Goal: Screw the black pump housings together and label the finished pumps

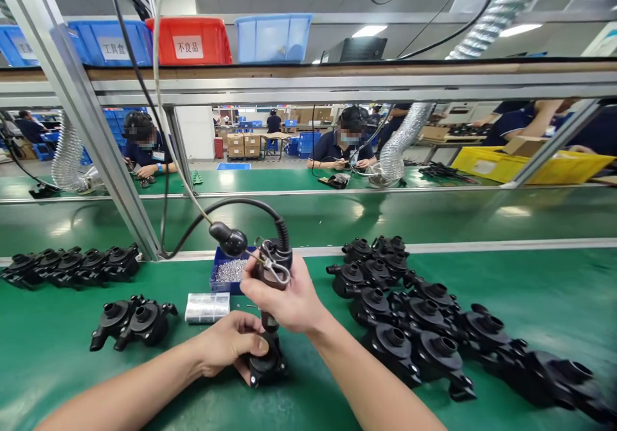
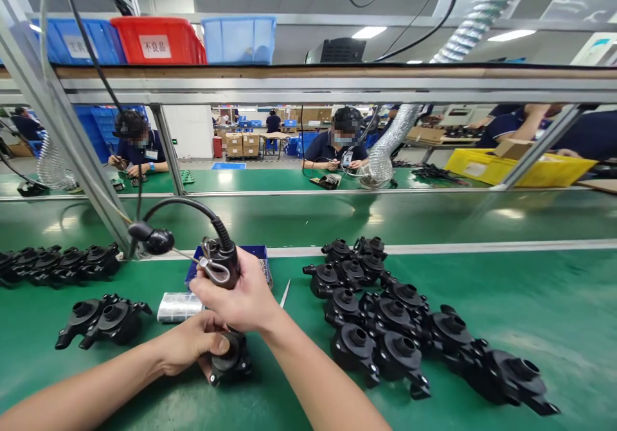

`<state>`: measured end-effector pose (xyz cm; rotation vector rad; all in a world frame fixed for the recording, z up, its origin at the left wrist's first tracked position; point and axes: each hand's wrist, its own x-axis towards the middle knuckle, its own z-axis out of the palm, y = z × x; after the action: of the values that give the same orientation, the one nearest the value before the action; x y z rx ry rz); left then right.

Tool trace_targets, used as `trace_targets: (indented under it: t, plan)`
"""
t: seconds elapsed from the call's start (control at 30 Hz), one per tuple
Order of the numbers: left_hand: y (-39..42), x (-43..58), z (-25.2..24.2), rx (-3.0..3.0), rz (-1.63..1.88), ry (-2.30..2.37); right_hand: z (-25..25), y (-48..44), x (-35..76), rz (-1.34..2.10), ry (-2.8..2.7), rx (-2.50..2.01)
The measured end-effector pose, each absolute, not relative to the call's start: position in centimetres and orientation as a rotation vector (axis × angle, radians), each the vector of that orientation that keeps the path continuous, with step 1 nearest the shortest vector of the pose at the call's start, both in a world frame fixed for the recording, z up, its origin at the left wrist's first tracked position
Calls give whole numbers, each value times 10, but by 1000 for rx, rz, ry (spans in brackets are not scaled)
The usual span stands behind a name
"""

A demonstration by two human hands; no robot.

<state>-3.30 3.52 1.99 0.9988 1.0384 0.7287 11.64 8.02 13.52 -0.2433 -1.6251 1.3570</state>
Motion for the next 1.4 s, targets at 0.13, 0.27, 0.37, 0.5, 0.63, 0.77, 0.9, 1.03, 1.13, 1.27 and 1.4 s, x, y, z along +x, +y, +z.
trace_targets:
  t: [0.13,0.27,0.37,0.5,0.63,0.77,0.9,1.03,1.13,1.27,1.4]
  plan:
    - [34,-32,22,1034,757,1074,134,72,108,1209,-1630,-228]
    - [34,-32,23,1019,744,1065,135,74,111,1216,-1584,-272]
    - [34,-32,22,1013,743,1064,137,75,113,1212,-1579,-316]
    - [33,-32,21,1018,749,1073,139,74,113,1201,-1592,-345]
    - [34,-32,23,1019,732,1069,139,75,112,1163,-1583,-359]
    - [35,-32,26,1005,739,1084,138,77,112,1184,-1579,-331]
    - [35,-31,26,995,744,1082,136,79,111,1237,-1575,-344]
    - [36,-31,23,988,757,1098,133,81,109,1286,-1581,-345]
    - [36,-31,23,988,756,1091,130,82,112,1374,-1553,-304]
    - [35,-31,26,982,747,1070,129,85,119,1617,-1409,-21]
    - [35,-30,28,959,740,1062,127,92,120,1722,-1364,83]
